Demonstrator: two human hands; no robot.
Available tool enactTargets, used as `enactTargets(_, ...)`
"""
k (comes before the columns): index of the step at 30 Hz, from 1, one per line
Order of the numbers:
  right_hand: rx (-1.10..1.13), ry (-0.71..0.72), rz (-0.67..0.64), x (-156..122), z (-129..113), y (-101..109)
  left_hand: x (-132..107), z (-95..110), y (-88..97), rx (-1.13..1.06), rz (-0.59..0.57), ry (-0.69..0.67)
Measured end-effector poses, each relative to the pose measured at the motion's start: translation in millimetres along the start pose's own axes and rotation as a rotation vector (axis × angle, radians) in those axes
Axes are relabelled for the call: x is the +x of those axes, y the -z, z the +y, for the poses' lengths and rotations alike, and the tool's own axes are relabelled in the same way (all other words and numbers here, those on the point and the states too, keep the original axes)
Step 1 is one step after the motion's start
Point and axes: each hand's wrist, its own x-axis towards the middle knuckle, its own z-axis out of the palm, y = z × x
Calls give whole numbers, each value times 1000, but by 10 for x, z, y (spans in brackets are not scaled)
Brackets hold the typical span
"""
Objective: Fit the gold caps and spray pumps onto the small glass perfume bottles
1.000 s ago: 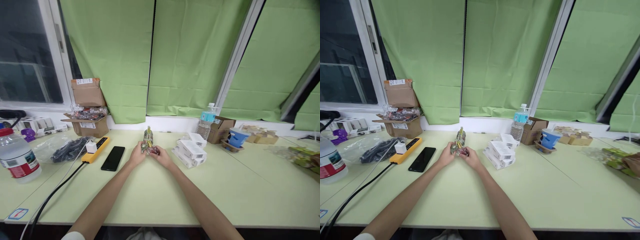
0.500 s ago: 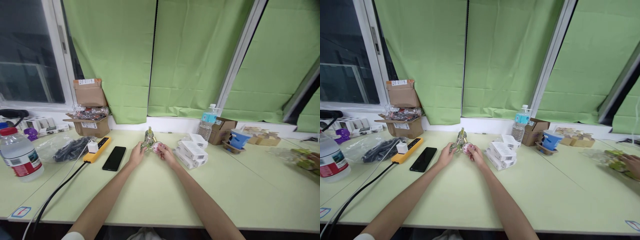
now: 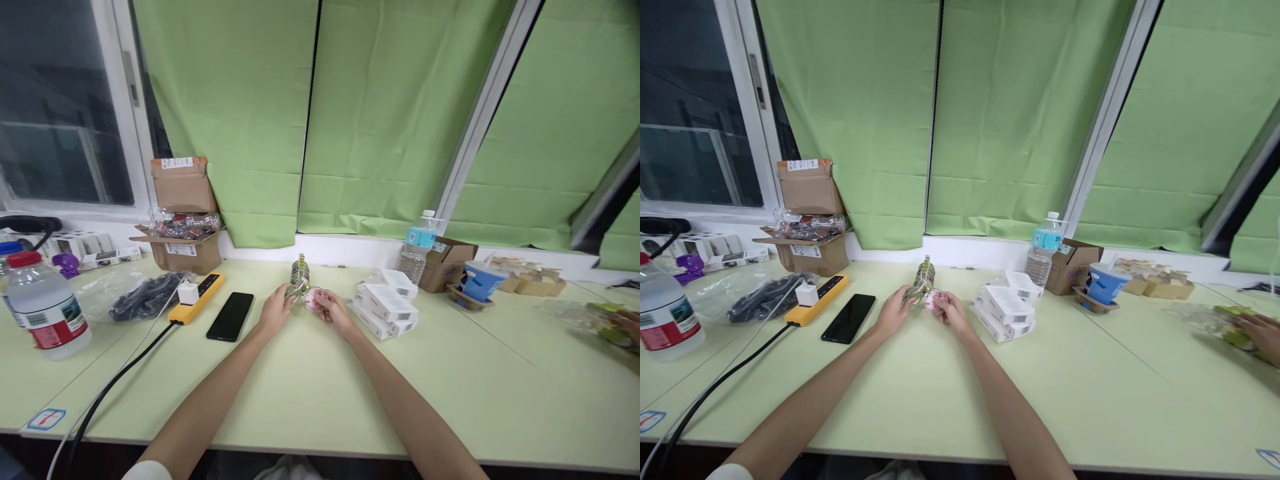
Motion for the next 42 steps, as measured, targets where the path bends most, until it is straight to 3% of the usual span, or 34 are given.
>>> enactTargets(11,1,8,-20,11,17,-10,19,-12,-14,-244,40,-24)
enactTargets(25,-29,9,-12,8,1,-36,19,-21,-19,-252,29,-31)
enactTargets(30,-122,82,82,-8,-3,-73,44,-44,-13,-337,62,57)
enactTargets(34,-140,111,54,-39,-30,-118,62,-72,-12,-384,99,134)
enactTargets(42,-151,132,68,-50,-42,-144,50,-57,-30,-395,48,86)
